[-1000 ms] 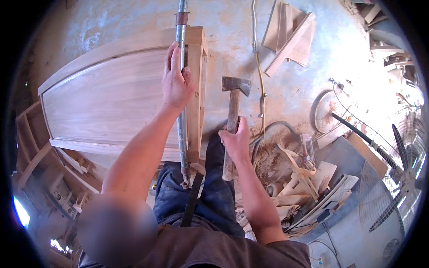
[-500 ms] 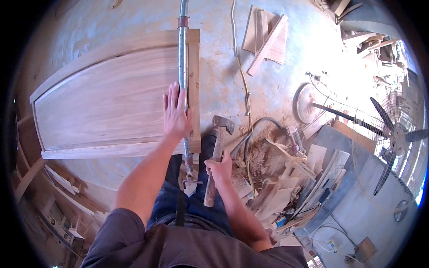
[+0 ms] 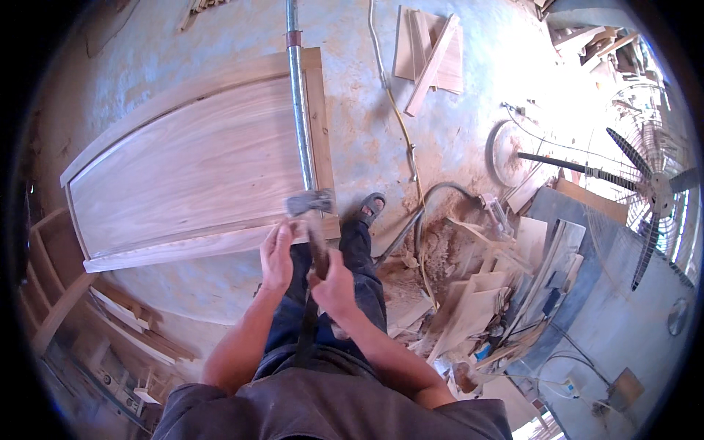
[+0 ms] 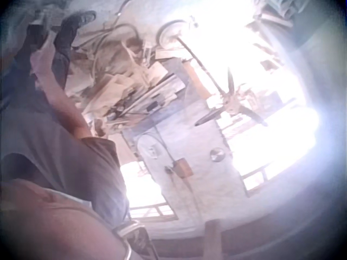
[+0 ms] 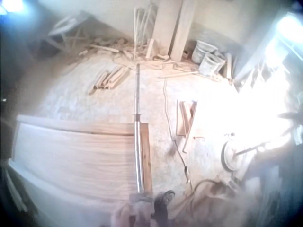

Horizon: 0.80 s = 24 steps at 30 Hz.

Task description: The person places a wooden door panel on the floor and uses a pipe clamp to apply pressure across its width. They tighten the clamp with a wrench, then use a hammer to tap the door edges while the clamp is engaged. Finally, they remove the clamp and lift the door panel.

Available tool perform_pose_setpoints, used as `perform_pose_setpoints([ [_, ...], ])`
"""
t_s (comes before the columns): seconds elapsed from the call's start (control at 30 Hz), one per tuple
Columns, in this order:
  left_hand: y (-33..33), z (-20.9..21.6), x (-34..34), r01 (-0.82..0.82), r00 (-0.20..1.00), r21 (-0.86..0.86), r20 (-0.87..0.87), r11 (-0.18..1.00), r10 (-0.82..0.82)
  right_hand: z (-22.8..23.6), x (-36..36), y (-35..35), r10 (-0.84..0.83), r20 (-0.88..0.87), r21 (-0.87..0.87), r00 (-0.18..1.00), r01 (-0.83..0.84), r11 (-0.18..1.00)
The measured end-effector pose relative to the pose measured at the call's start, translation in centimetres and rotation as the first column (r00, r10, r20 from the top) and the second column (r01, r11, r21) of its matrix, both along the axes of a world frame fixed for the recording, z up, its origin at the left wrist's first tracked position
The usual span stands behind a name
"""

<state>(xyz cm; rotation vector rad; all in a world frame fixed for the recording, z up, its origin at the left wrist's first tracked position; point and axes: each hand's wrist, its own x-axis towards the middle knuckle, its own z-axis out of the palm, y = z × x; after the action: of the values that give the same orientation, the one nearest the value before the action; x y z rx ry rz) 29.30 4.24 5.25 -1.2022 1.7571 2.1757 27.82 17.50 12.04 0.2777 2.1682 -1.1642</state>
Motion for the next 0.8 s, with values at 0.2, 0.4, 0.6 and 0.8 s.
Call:
perform_pose_setpoints([
  [0.2,-4.4,1.7,0.1,-0.404,0.898,0.321,0.320,0.857,0.303,-1.8,4.5,-5.4,0.241,-0.175,-0.150,0.955,-0.268,0.952],
  [0.4,-8.3,-0.6,0.7,-0.315,0.911,-0.136,0.233,0.939,0.340,-0.6,6.2,-6.0,0.426,0.023,-0.155,0.905,-0.417,0.895],
  [0.6,-13.7,-4.8,0.9,0.049,0.946,-0.575,0.289,0.817,0.147,-5.6,11.3,1.0,-0.043,0.204,-0.291,0.978,0.103,0.951],
  [0.8,-15.0,-3.8,1.1,0.383,0.896,-0.751,0.443,0.539,-0.019,-7.1,10.1,8.1,-0.692,0.323,-0.013,0.645,0.734,0.679],
])
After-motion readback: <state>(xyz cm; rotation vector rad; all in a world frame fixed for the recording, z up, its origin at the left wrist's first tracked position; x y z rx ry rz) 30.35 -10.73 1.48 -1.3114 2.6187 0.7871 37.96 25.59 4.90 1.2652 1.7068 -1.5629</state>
